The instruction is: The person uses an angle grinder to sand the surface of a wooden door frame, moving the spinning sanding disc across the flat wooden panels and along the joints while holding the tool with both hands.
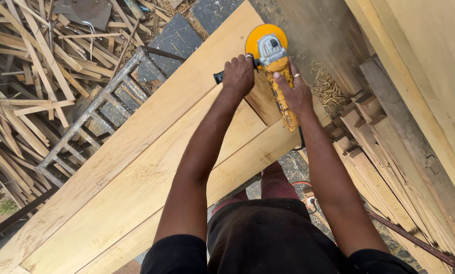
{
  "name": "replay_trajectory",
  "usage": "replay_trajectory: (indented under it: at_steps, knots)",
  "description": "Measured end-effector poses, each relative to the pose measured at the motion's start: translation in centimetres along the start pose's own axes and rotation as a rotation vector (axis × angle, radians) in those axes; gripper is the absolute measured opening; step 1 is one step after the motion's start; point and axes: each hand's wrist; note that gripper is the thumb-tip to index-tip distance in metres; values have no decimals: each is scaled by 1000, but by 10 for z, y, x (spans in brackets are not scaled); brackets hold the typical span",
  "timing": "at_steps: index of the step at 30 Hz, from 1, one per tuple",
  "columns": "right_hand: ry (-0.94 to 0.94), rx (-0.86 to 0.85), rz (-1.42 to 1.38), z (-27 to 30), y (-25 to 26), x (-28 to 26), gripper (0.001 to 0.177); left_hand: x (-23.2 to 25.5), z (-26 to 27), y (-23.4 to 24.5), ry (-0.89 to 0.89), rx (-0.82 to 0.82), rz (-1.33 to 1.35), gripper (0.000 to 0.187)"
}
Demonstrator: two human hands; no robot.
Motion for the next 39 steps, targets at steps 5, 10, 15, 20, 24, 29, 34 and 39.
replay_trajectory:
  at_steps: [5,10,15,20,24,29,34,39]
  knots:
    - [-122,-12,-22,68,19,46,85,48,67,-31,-64,12,46,29]
    - [-5,-16,-69,129,31,89,81,83,140,-50,-90,37,78,21]
    - [-172,-55,-6,194,37,127,80,112,214,-63,-109,-2,145,23]
    - [-252,49,-84,250,48,146,76,146,248,-68,-222,-16,182,24]
    - [-192,203,-210,242,50,143,68,158,207,-78,-309,116,250,24]
    - [-166,140,-139,144,27,102,78,99,122,-68,-234,150,101,29]
    - [-15,41,-32,43,0,55,89,16,47,-33,-78,95,-13,20]
    - [-97,-10,13,38,22,59,89,35,34,-24,-109,49,-34,31]
Point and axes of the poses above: each hand's wrist, its own z-axis away from the middle knuckle, its own y-axis out of the back of the hand, x = y × z, and after that the axes turned 5 degrees about x, right-handed
